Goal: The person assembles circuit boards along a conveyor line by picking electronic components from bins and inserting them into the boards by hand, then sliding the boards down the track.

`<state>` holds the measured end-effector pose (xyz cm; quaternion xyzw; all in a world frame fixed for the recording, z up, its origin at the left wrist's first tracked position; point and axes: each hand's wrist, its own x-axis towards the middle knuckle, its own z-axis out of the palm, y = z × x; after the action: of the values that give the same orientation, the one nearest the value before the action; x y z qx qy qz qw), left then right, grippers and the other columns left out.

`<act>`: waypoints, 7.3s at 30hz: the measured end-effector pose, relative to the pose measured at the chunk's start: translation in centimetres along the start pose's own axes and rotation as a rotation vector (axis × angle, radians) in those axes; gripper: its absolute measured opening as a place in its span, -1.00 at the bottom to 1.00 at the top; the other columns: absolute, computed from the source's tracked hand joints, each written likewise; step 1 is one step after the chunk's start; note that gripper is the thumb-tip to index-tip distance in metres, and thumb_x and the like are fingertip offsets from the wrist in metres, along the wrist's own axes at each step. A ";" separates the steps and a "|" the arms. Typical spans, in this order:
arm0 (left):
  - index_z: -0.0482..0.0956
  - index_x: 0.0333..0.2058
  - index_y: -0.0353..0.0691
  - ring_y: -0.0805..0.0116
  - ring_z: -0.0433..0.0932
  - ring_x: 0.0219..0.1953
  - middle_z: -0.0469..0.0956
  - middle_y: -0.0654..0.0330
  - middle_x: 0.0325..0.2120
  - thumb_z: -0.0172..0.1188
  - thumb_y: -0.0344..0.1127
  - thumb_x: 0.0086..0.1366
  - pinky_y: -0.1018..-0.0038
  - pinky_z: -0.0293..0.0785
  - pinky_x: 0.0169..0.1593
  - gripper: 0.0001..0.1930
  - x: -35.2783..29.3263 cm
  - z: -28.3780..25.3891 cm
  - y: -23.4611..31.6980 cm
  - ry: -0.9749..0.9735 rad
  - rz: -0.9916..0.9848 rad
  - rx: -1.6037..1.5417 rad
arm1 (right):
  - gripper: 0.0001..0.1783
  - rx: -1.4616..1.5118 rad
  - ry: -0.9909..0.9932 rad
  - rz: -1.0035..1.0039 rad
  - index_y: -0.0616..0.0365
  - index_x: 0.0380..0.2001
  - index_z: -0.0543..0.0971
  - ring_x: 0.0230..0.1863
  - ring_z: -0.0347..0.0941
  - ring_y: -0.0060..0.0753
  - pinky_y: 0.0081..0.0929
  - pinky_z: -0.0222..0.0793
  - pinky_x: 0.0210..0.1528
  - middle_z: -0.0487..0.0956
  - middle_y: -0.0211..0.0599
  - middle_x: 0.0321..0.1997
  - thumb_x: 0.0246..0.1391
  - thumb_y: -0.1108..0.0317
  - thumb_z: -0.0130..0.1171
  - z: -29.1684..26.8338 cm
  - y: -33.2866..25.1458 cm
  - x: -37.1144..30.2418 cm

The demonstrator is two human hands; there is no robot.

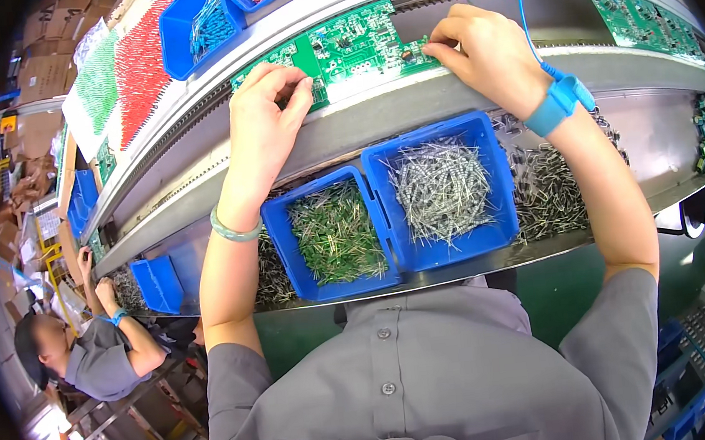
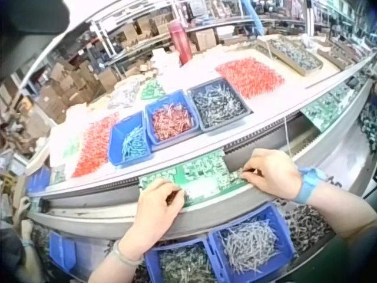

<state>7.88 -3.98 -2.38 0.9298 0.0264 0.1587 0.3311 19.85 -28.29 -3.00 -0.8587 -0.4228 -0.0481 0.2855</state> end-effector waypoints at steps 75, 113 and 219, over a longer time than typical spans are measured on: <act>0.49 -0.55 -0.27 0.13 0.49 -0.37 0.43 0.09 -0.43 0.32 -0.32 -0.06 0.30 0.47 -0.31 -0.81 -2.3 1.0 -1.1 0.243 0.278 0.282 | -0.87 -0.684 -0.010 -0.425 0.02 -0.58 0.65 -0.16 0.43 -0.19 -0.25 0.32 -0.21 0.60 -0.29 -0.36 -0.15 0.33 0.11 6.6 -12.8 18.8; 0.55 -0.30 -0.31 0.15 0.60 -0.42 0.58 -0.01 -0.44 0.07 -0.39 0.24 0.30 0.48 -0.34 -0.86 8.7 -6.8 -6.2 0.280 0.054 0.172 | -0.74 0.333 -0.029 0.067 0.21 -0.18 0.59 -0.40 0.41 -0.58 -0.65 0.35 -0.33 0.52 -0.33 -0.40 -0.01 0.54 0.21 -0.2 -2.5 5.4; 0.63 -0.34 -0.41 0.11 0.61 -0.52 0.60 -0.03 -0.55 0.24 -0.40 0.04 0.38 0.50 -0.36 -0.78 1.1 -4.9 -3.0 0.103 -0.356 0.027 | -0.89 -0.210 0.247 -0.343 0.21 -0.49 0.46 -0.38 0.44 -0.03 -0.19 0.35 -0.28 0.47 -0.10 -0.54 -0.02 0.40 0.13 5.2 -3.5 18.9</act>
<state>7.52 1.54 -0.39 0.9055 0.2097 0.1447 0.3394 28.40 -10.65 0.41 -0.7871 -0.5169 -0.2442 0.2318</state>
